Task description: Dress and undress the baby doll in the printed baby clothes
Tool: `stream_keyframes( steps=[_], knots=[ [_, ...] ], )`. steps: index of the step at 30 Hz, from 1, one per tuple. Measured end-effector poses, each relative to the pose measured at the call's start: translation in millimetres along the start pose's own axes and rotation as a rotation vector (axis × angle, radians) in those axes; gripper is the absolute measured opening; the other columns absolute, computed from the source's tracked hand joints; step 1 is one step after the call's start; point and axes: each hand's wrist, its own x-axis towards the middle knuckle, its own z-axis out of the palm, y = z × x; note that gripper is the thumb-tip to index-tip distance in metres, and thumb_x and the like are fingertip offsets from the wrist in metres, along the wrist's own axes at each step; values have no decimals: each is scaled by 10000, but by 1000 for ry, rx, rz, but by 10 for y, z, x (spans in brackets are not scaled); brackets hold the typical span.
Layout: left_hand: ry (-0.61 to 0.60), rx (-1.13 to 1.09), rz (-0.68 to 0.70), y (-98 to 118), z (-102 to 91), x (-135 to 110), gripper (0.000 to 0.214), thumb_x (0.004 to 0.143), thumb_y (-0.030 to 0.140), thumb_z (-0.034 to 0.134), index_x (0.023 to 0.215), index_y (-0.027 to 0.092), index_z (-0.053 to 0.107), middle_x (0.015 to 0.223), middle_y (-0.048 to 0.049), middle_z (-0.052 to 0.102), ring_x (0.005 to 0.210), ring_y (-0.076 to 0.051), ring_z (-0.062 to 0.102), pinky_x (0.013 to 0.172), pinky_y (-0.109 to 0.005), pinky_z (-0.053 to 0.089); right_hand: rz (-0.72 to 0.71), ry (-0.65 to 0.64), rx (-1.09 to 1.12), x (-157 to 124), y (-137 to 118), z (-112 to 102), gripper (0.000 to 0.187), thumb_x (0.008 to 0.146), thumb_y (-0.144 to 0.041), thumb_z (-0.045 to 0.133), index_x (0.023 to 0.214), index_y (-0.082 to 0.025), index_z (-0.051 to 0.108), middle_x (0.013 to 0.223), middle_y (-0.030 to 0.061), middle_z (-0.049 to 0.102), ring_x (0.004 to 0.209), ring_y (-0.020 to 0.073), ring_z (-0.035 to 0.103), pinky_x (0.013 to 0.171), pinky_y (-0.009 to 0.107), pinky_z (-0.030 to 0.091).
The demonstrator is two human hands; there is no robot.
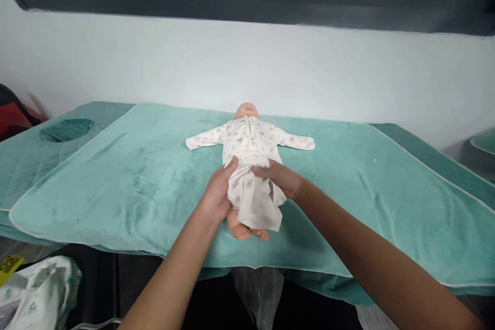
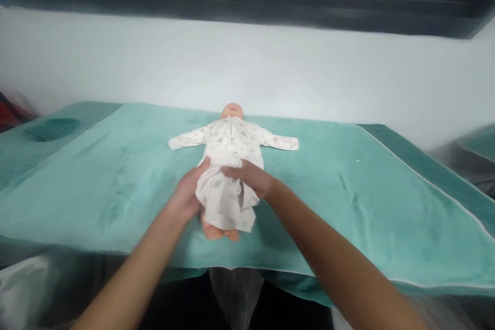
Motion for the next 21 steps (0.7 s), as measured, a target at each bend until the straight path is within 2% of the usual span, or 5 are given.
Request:
stream_keyframes(
  steps=[3,6,10,14,21],
  knots=[
    [-74,205,43,-5,-35,-126,467,736,426,773,1106,152,698,991,-94,749,909,-249,690,798,-324,528,-90,28,52,-11,30,36,444,759,-469,747,1045,-135,683,899,85,721,782,198,680,753,322,534],
    [-117,298,22,-26,-81,-201,423,694,352,816,1052,150,717,973,-84,752,881,-230,686,768,-295,517,-96,53,-85,-27,16,55,408,788,-488,716,1007,-144,699,902,73,713,804,192,664,745,307,512],
    [31,91,153,-88,-148,-153,377,738,380,771,1019,140,696,946,-81,746,832,-209,689,751,-292,521,-53,93,-383,-28,6,54,390,747,-515,734,910,-162,713,852,41,702,767,183,635,669,279,479],
    [63,-84,170,-121,-169,-154,370,756,381,747,1033,144,684,969,-83,742,935,-246,690,831,-327,533,7,-19,-565,-23,-15,101,404,698,-494,768,939,-173,719,827,32,703,732,188,629,627,270,458],
    [321,-206,102,-335,203,-688,499,792,435,699,1230,205,630,1099,-98,722,993,-292,688,796,-374,575,-88,-58,-962,35,-54,177,207,774,-363,663,865,-177,674,821,21,681,727,162,581,611,247,397]
  ],
)
